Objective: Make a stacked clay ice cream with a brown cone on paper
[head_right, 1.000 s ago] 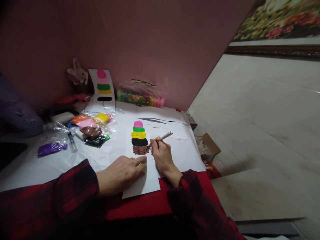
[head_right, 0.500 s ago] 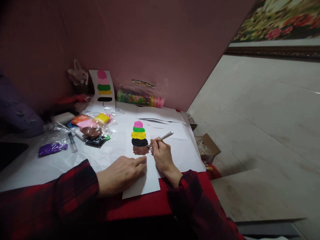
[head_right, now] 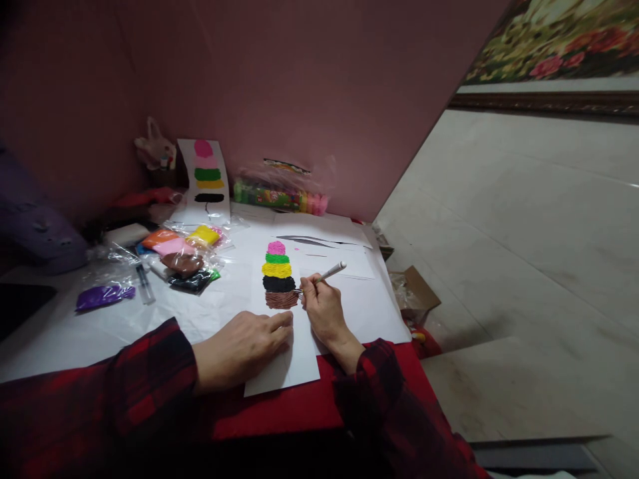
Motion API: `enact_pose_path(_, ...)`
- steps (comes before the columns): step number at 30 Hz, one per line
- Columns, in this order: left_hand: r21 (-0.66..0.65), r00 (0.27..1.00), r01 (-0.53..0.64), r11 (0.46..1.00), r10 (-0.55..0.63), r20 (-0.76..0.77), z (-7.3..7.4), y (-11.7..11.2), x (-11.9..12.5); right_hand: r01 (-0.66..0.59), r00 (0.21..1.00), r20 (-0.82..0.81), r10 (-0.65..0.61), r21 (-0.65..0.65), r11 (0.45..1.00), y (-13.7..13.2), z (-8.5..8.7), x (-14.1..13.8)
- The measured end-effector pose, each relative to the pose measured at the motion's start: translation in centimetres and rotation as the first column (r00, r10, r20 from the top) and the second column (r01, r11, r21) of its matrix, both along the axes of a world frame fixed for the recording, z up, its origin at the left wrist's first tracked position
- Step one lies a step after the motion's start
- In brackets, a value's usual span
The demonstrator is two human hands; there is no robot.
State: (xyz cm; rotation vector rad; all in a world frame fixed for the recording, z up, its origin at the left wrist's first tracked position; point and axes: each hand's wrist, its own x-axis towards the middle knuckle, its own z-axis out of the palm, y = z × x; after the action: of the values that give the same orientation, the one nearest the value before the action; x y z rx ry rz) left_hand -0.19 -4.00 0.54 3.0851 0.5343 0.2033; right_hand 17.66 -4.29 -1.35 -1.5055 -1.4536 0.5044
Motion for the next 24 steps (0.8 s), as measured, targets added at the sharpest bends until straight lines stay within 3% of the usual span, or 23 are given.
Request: enact_pose_path(24, 0.012, 1.000, 0.003, 1.000, -0.003, 0.014, -0.30, -0.04, -0.12, -0.010, 1.000, 0.003, 0.010, 0.002, 1.000, 0.07, -0.18, 0.13)
